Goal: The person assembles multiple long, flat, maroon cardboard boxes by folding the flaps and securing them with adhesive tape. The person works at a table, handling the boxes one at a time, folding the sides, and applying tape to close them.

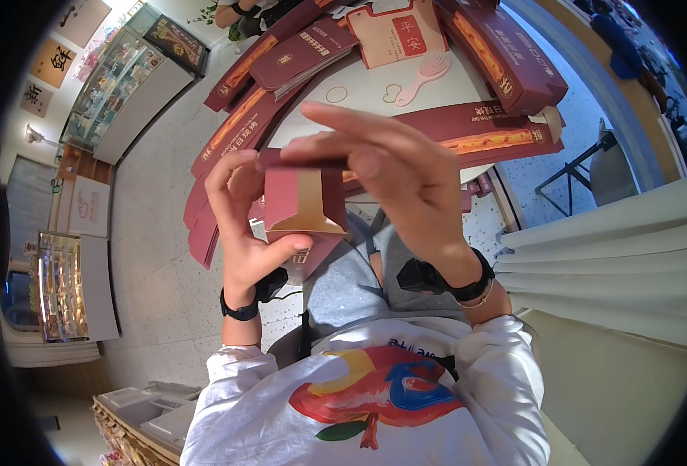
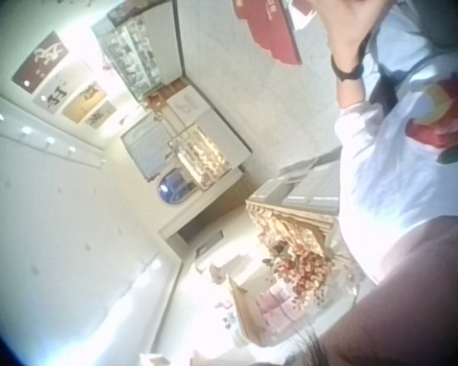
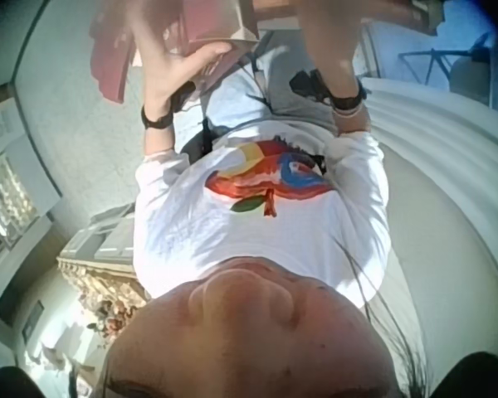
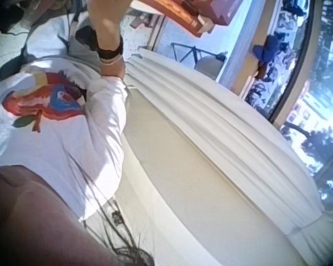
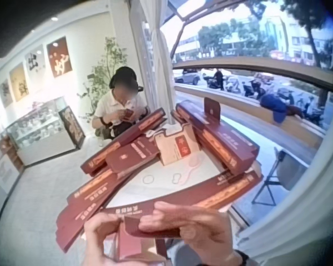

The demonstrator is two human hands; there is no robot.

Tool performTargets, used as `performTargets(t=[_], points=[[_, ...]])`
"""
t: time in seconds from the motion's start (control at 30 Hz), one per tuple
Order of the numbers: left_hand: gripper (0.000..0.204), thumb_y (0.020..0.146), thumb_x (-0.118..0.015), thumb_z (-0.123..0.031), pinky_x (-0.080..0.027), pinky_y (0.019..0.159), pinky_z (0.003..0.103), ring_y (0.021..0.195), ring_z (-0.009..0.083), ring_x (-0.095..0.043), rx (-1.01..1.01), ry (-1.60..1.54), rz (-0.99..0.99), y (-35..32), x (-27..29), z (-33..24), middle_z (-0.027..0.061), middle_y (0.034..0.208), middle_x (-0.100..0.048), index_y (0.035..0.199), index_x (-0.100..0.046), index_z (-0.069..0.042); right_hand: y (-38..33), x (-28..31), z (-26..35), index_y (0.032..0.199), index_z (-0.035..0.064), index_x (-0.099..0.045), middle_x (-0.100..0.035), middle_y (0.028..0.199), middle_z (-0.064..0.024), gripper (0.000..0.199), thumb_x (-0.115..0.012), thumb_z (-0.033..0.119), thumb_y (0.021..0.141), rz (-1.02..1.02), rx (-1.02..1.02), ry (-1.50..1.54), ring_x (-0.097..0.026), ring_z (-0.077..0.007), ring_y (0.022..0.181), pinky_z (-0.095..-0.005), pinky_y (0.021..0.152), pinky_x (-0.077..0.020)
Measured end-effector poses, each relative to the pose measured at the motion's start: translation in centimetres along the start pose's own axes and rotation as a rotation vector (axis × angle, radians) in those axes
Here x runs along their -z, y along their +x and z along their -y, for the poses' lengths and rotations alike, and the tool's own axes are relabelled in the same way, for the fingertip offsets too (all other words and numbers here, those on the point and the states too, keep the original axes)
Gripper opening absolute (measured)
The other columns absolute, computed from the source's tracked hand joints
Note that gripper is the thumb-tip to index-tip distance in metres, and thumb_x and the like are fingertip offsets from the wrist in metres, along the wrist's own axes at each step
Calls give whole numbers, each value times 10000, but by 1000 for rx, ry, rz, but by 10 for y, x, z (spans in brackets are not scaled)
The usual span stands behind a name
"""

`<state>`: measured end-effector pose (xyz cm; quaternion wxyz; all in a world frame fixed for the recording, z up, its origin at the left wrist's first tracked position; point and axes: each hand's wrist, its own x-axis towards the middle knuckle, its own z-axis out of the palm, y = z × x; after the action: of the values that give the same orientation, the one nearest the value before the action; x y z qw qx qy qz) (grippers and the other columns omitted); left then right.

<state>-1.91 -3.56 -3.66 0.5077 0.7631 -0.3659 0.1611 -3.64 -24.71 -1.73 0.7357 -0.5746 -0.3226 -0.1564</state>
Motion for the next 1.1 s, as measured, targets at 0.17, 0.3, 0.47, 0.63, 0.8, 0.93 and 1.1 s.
performTargets(t=[0.17, 0.3, 0.47, 0.63, 0.8, 0.93, 1.1], points=[[769, 614, -896, -241, -476, 963, 392, 1145, 266, -553, 19, -97, 12, 1, 1, 1, 150, 1260, -503, 1227, -483, -28, -6, -2, -3, 1066, -66, -672, -676, 1084, -226, 313, -696, 77, 789, 88, 105, -256, -587, -357, 1158, -460, 1005, -431], [601, 610, -879, -192, -484, 945, 378, 1140, 266, -555, -27, -200, 33, 7, 2, 6, 157, 1258, -528, 1099, -572, -30, -12, -3, -4, 1041, -25, -692, -685, 1099, -173, 319, -727, 46, 732, 214, 165, -291, -600, -350, 1138, -461, 992, -438], [580, 608, -876, -176, -491, 926, 373, 1100, 264, -585, 64, -200, 0, 6, -4, 5, 152, 1225, -562, 1076, -562, -41, -22, -11, -11, 1078, -10, -677, -683, 1089, -160, 355, -725, 81, 738, 162, 84, -287, -607, -342, 1120, -445, 965, -455], [555, 600, -867, -148, -488, 925, 370, 1076, 263, -605, 92, -308, -80, 4, -12, 2, 140, 1182, -597, 1060, -576, -36, -27, -22, -2, 1133, 24, -661, -633, 1201, -149, 374, -699, 115, 773, 138, 15, -407, -560, -333, 1184, -441, 980, -444], [499, 606, -851, -116, -487, 922, 367, 1062, 249, -604, -2, -161, -15, 4, -5, 3, 131, 1128, -622, 1027, -599, -24, -30, -10, -18, 1158, 76, -664, -603, 1274, -74, 433, -754, 210, 756, 289, 157, -549, -507, -314, 1249, -450, 1006, -415], [485, 614, -844, -104, -486, 922, 366, 1055, 246, -600, 37, -199, 12, 2, -6, 3, 131, 1132, -616, 1023, -596, -24, -34, -12, -24, 1143, 71, -667, -632, 1229, -65, 441, -771, 219, 741, 244, 166, -528, -517, -302, 1246, -447, 1008, -423], [505, 612, -843, -101, -488, 917, 363, 1063, 244, -595, 84, -188, 50, 2, -7, 1, 128, 1133, -609, 1040, -584, -27, -38, -15, -19, 1143, 69, -663, -652, 1195, -67, 413, -759, 195, 761, 200, 106, -574, -531, -288, 1236, -423, 1013, -437]])
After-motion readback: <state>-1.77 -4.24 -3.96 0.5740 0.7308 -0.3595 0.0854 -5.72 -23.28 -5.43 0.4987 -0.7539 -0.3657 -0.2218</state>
